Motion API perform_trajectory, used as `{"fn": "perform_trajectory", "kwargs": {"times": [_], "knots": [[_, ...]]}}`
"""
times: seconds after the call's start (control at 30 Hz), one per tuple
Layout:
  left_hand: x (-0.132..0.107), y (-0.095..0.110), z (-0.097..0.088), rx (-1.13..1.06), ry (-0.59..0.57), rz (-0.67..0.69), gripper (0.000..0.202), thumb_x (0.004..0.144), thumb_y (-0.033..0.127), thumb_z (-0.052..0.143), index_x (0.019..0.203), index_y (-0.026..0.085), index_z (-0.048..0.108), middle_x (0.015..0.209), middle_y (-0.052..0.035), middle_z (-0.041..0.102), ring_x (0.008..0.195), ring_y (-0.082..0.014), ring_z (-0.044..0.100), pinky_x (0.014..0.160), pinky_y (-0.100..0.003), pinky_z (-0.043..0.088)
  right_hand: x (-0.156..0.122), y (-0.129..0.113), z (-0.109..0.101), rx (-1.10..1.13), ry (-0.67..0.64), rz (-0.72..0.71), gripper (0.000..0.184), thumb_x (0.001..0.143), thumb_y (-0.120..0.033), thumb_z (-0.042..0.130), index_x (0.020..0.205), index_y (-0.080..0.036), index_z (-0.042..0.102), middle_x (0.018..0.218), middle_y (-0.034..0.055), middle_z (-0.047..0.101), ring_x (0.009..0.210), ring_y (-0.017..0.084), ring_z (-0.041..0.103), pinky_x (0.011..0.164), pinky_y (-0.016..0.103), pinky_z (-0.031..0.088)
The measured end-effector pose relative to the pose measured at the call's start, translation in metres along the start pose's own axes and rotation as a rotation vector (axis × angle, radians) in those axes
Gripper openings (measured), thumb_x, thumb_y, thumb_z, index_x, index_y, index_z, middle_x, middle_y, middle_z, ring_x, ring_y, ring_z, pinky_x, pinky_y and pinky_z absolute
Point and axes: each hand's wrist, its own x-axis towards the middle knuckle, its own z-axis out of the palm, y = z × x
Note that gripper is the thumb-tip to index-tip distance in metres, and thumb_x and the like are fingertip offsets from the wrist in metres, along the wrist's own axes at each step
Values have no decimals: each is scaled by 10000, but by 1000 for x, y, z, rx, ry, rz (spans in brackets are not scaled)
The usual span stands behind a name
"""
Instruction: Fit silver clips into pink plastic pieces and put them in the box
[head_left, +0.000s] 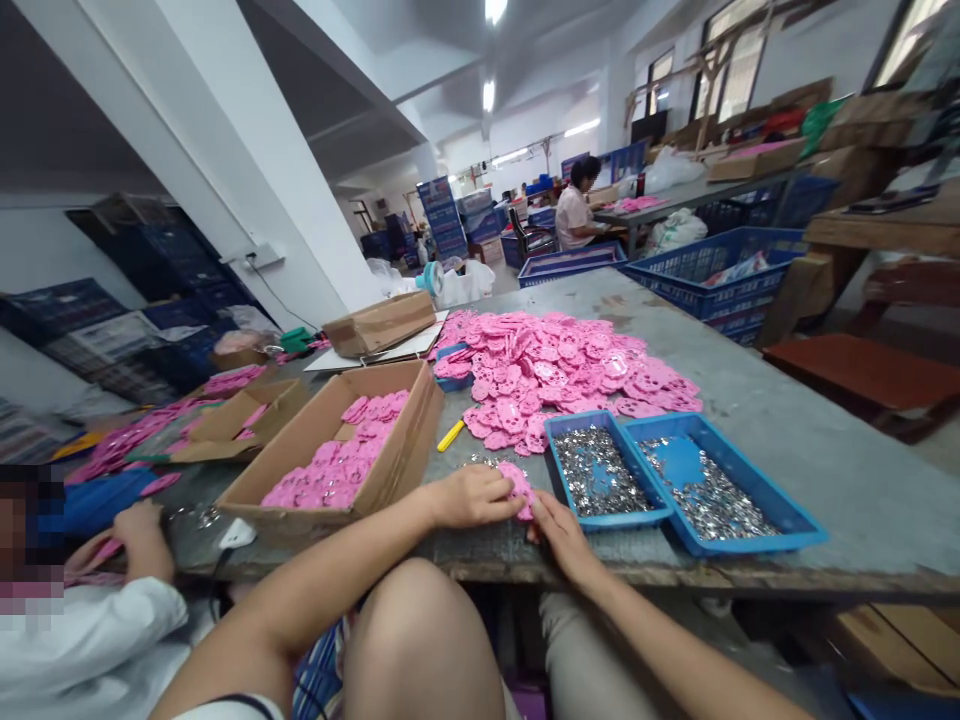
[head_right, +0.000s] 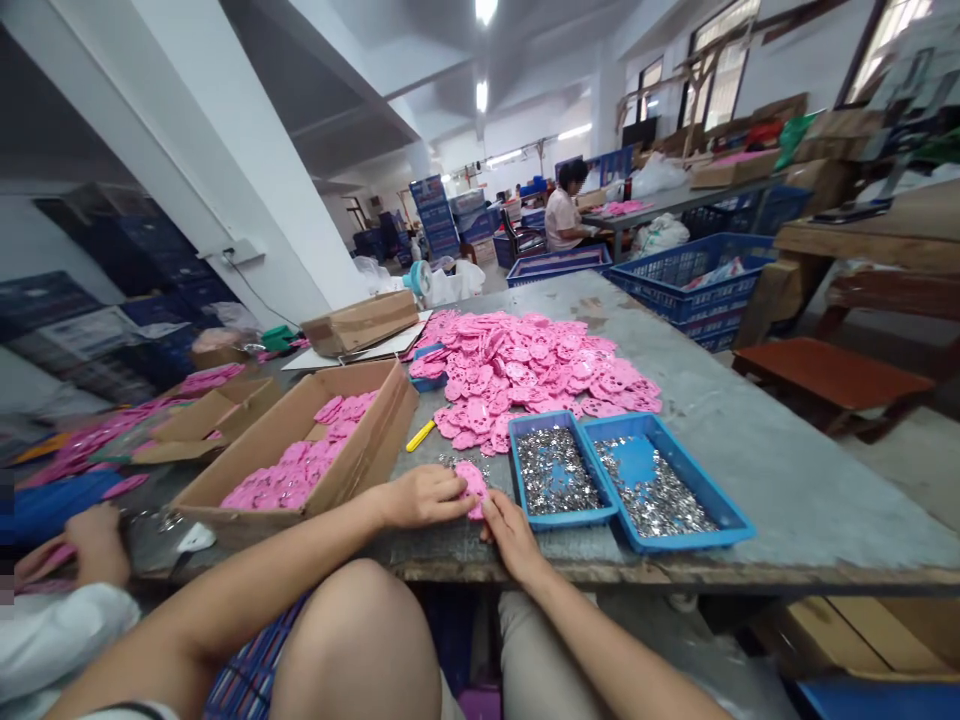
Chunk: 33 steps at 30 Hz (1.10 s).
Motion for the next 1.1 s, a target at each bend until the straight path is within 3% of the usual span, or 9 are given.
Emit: {"fn": "perform_trajectory", "kwargs": {"times": [0.13,0.2,0.27,0.37,0.43,0.5,0.67,0.87,1.1], "knots": [[-3,11,0,-37,-63,-94,210,933,177,442,1044,188,619,778,-45,607,655,-133,530,593,-260,418,3,0,1,7,26,-4,548,757,-748,483,750,-204,554,512,-36,505,471,117,460,494,256,367],[-4,14,-2,-119,-124,-211,262,928,168,429,1107,206,616,881,-74,634,758,-150,572,676,-271,461,5,2,2,-1,41,7,528,743,-735,494,757,-209,531,506,-43,509,430,102,416,450,243,320],[-5,18,-7,-264,-142,-416,318,907,164,437,1179,216,594,1064,-110,625,934,-182,589,802,-312,487,7,4,4,-19,61,14,502,742,-716,480,772,-216,505,497,-49,510,403,94,377,424,234,285],[-7,21,-15,-634,-53,-899,361,859,183,490,1207,215,581,1234,-114,556,1075,-204,552,923,-366,471,10,7,7,-47,84,-1,434,752,-662,470,762,-228,463,492,-49,514,400,96,365,415,230,270],[-9,23,-17,-876,12,-1183,357,820,198,536,1172,210,593,1202,-93,564,986,-183,569,894,-360,487,12,8,9,-55,85,-14,383,756,-617,474,754,-236,436,514,-39,543,406,100,387,423,232,285],[-13,25,-17,-1015,15,-1333,330,787,209,561,1113,186,602,1091,-76,599,814,-146,579,772,-325,518,13,8,10,-68,81,-23,330,762,-566,471,755,-240,420,545,-29,574,410,106,419,438,239,311],[-21,30,-15,-1192,-82,-1438,299,782,298,555,1036,141,558,836,-28,596,579,-101,553,529,-242,468,15,8,13,-126,80,-40,217,778,-427,477,710,-252,369,556,-33,572,438,131,507,473,248,346],[-20,27,-17,-1261,-210,-1435,337,777,397,587,995,143,553,666,29,528,550,-98,525,524,-226,430,12,5,12,-189,73,-64,190,789,-357,480,687,-253,358,557,-33,572,489,151,554,504,254,358],[-9,7,-21,-1253,-311,-1326,352,690,312,684,1003,157,640,786,4,604,671,-121,534,634,-242,432,7,4,8,-245,56,-49,223,786,-409,488,681,-248,376,541,-44,536,504,142,538,503,248,356]]}}
